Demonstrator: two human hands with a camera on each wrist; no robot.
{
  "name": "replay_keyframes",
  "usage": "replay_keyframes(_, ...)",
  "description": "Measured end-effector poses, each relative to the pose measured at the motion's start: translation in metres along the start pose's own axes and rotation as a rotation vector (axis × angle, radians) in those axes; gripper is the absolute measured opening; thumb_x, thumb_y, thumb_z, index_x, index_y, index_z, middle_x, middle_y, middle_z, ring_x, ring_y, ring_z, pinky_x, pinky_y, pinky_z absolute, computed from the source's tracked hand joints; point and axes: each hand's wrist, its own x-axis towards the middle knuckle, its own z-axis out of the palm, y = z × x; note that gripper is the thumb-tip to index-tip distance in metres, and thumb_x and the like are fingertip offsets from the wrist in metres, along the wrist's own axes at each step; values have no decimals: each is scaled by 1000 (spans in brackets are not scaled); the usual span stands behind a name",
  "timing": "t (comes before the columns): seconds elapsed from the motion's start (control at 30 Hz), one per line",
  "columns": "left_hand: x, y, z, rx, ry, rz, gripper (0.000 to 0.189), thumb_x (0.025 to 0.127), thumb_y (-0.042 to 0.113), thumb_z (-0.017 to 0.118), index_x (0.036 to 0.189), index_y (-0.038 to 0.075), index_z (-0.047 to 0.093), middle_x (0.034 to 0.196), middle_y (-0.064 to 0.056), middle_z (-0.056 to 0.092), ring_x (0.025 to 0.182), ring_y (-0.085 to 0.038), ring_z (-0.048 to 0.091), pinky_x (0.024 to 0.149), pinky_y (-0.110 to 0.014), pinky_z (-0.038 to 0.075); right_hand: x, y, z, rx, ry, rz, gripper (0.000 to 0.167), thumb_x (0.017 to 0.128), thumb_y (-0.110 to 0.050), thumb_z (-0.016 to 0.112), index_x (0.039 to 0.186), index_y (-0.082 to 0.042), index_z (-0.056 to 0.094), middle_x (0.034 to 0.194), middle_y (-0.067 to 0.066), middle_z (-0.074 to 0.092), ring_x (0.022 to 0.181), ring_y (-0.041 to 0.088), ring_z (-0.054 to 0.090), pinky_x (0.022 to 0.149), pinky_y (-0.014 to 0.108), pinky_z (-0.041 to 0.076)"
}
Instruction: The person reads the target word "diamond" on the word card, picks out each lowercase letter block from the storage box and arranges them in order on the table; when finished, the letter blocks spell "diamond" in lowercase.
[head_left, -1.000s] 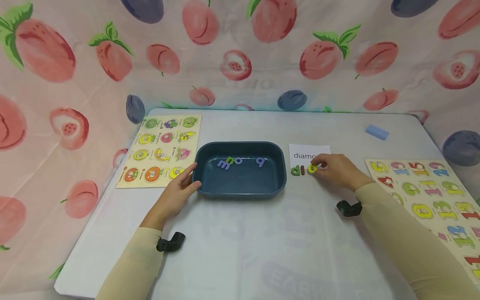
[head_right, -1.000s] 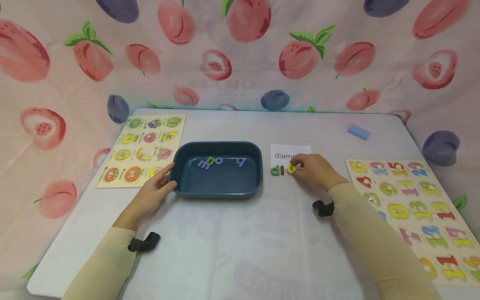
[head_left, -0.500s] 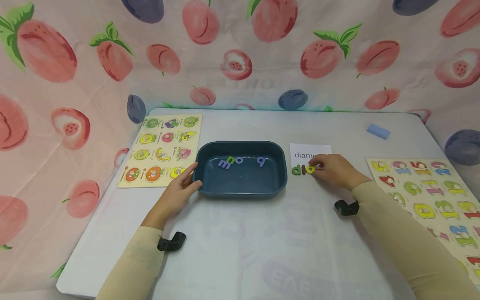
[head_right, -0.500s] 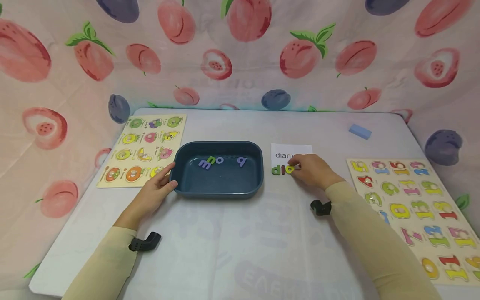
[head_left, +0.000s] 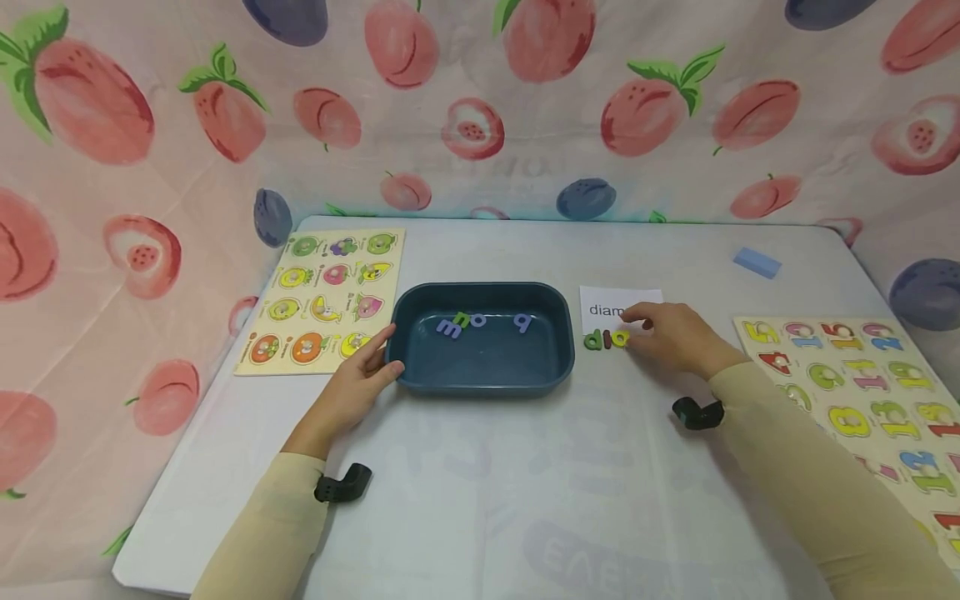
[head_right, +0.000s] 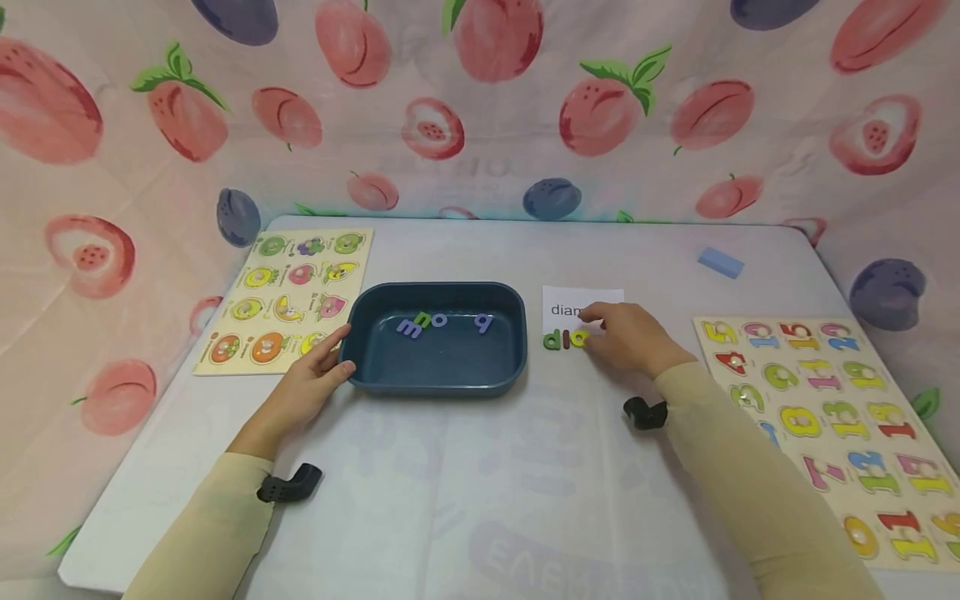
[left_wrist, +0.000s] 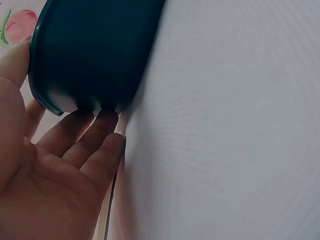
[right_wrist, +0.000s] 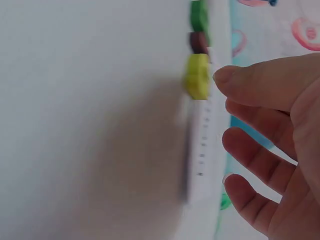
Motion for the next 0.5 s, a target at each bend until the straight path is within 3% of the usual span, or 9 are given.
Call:
replay_keyframes(0.27,-1,1,0,-5,-4,1,66,103,30,59,160,31,26,156,-21,36,143,-32,36,112,-49,34,-4,-17,-27,-26,69,-68,45,95,-16,68,137,-3,58,131,26,59,122,45,51,103,62,39)
replay_keyframes(0.5,-2,3,0,-16,-5,-2,66,103,29,59,160,30,27,156,-21,36,143,-32,35,112,-49,34,-1,-49,-36,-41,87,-158,47,95,-16,68,139,-3,57,135,23,59,126,42,52,104,59,40)
